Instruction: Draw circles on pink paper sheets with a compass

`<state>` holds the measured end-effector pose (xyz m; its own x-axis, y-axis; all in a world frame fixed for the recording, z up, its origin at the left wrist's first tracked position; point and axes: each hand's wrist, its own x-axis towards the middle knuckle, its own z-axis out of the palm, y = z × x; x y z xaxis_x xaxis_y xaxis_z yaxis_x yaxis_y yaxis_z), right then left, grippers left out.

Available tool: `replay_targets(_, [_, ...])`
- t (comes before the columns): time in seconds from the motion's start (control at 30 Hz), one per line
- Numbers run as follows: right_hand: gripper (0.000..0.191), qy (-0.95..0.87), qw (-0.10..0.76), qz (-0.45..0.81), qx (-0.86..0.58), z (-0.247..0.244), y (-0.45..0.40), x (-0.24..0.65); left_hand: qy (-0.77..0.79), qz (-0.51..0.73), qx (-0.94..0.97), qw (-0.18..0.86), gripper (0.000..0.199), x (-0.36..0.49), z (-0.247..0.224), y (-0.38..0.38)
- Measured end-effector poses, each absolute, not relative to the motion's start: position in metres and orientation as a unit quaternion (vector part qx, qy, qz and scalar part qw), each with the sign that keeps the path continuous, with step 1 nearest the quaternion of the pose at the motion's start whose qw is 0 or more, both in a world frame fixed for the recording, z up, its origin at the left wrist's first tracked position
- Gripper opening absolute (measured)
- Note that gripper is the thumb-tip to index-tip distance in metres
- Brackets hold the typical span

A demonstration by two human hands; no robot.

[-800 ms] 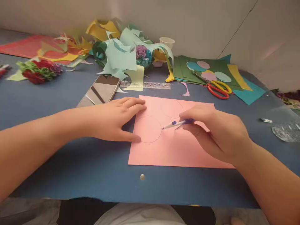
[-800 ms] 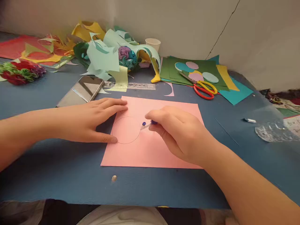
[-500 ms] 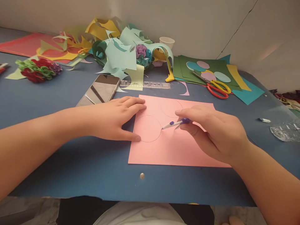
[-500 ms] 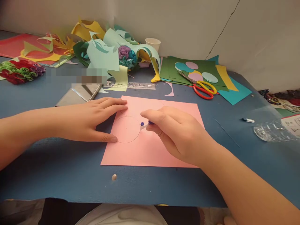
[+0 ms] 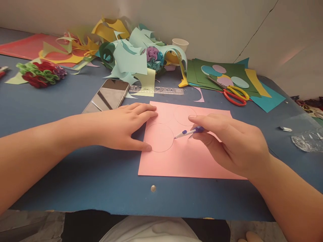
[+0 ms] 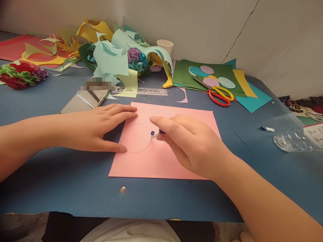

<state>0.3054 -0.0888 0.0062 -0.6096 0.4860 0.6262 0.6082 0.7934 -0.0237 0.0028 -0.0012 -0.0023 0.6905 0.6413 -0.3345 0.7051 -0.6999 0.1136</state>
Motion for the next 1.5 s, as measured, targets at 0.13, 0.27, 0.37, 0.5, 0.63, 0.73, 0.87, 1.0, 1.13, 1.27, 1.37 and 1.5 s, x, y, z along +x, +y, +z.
replay_targets(0.13, [0.030,-0.892,0.316,-0.110,-0.303,0.0067,-0.0901,0.3049,0.370,-0.138,0.912,0.112,0.114,0.0031,-0.0027,-0.0011])
replay_targets(0.27, [0.032,-0.890,0.313,-0.118,-0.310,0.0063,-0.0906,0.3053,0.369,-0.139,0.913,0.109,0.114,0.0029,-0.0023,-0.0006])
replay_targets(0.37, [0.033,-0.889,0.311,-0.121,-0.314,0.0067,-0.0914,0.3055,0.369,-0.137,0.913,0.110,0.114,0.0025,-0.0021,-0.0004])
replay_targets(0.5, [0.035,-0.888,0.310,-0.124,-0.316,0.0070,-0.0918,0.3061,0.370,-0.135,0.912,0.115,0.114,0.0025,-0.0030,-0.0004])
replay_targets(0.63, [0.035,-0.888,0.310,-0.129,-0.315,0.0069,-0.0912,0.3063,0.371,-0.130,0.911,0.123,0.114,0.0026,-0.0029,-0.0007])
replay_targets(0.73, [0.038,-0.888,0.312,-0.128,-0.312,0.0069,-0.0904,0.3054,0.370,-0.128,0.912,0.124,0.114,0.0025,-0.0015,-0.0011])
replay_targets(0.87, [0.045,-0.889,0.317,-0.119,-0.308,0.0077,-0.0904,0.3042,0.368,-0.129,0.913,0.123,0.114,0.0034,-0.0005,-0.0010])
replay_targets(1.0, [0.053,-0.889,0.313,-0.121,-0.311,0.0094,-0.0911,0.3040,0.367,-0.127,0.913,0.123,0.114,0.0038,-0.0009,-0.0007])
replay_targets(1.13, [0.045,-0.890,0.313,-0.123,-0.309,0.0101,-0.0905,0.3042,0.369,-0.124,0.912,0.130,0.114,0.0028,-0.0009,-0.0005])
replay_targets(1.27, [0.040,-0.889,0.312,-0.111,-0.315,0.0094,-0.0892,0.3043,0.368,-0.122,0.912,0.135,0.115,0.0022,-0.0009,-0.0005])
replay_targets(1.37, [0.038,-0.889,0.320,-0.107,-0.310,0.0093,-0.0886,0.3045,0.369,-0.123,0.912,0.131,0.114,0.0021,-0.0013,-0.0005])
replay_targets(1.5, [0.036,-0.893,0.323,-0.100,-0.296,0.0111,-0.0887,0.3047,0.369,-0.126,0.912,0.128,0.114,0.0025,-0.0017,-0.0003])
